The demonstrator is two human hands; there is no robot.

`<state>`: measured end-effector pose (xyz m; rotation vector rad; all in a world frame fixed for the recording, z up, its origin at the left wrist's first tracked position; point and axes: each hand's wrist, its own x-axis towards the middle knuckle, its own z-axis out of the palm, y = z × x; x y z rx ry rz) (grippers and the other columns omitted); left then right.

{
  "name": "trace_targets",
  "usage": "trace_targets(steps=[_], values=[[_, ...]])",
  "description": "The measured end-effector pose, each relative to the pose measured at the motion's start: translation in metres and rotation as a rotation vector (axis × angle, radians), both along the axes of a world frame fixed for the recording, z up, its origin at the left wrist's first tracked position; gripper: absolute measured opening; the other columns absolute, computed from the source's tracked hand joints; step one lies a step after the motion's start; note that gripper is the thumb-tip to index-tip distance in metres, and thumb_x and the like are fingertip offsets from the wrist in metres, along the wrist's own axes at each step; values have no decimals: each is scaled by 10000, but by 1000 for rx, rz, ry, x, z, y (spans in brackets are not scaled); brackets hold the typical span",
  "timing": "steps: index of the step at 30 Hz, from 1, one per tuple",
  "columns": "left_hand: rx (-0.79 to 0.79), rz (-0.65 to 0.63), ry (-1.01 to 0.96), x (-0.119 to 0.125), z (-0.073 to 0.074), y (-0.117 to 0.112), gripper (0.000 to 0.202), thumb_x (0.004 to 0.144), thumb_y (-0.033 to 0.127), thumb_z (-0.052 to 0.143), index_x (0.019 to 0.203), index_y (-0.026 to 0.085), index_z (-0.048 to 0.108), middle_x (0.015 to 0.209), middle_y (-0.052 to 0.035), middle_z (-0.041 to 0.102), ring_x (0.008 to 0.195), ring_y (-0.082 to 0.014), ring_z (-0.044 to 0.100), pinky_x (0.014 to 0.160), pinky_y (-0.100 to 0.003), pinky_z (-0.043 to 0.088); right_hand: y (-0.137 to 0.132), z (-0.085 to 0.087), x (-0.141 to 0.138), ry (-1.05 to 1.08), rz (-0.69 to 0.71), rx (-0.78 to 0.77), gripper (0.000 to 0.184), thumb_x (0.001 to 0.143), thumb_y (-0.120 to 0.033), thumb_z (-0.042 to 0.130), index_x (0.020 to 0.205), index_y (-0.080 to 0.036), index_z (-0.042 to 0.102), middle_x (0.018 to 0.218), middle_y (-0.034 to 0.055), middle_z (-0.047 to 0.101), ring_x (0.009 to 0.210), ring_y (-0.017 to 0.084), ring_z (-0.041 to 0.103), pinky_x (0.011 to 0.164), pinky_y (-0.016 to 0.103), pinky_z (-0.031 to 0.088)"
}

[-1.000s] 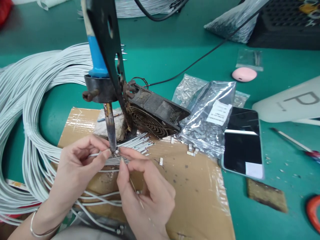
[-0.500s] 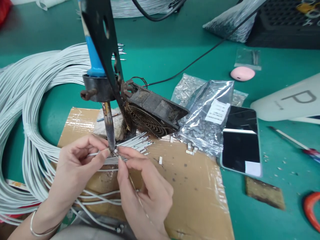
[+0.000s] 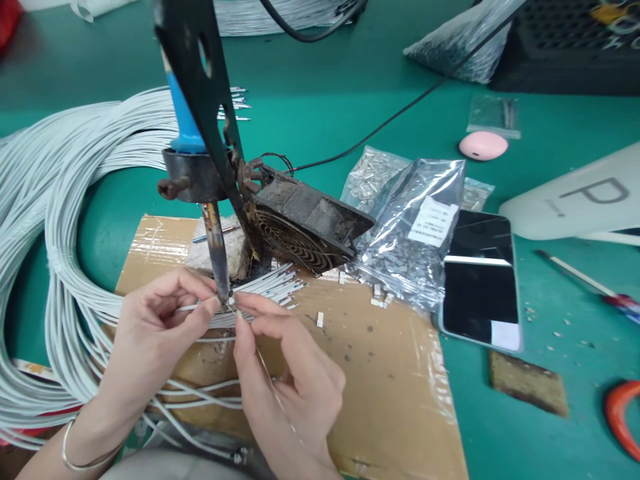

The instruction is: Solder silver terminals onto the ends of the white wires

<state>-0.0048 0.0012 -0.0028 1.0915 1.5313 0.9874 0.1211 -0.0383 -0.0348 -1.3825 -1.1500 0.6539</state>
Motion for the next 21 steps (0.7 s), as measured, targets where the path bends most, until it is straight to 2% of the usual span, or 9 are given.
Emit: trace_targets(steps=[7,21], values=[[24,-4,7,1,6,-1,131,745,84,726,675,178,666,729,3,746,645,-104,626,554,-157,444,0,1,-3,37,-5,-20,138,897,-107,737,844,-228,697,1029,-4,819,845,133,773,808,242,614],[52,-7,-2,-1,-1,-5,155,792,60,721,717,187,675,770,29,741,661,-78,631,594,-130,459,0,-1,-2,37,0,-11,137,894,-105,735,830,-220,698,994,-2,819,825,136,774,811,253,632]])
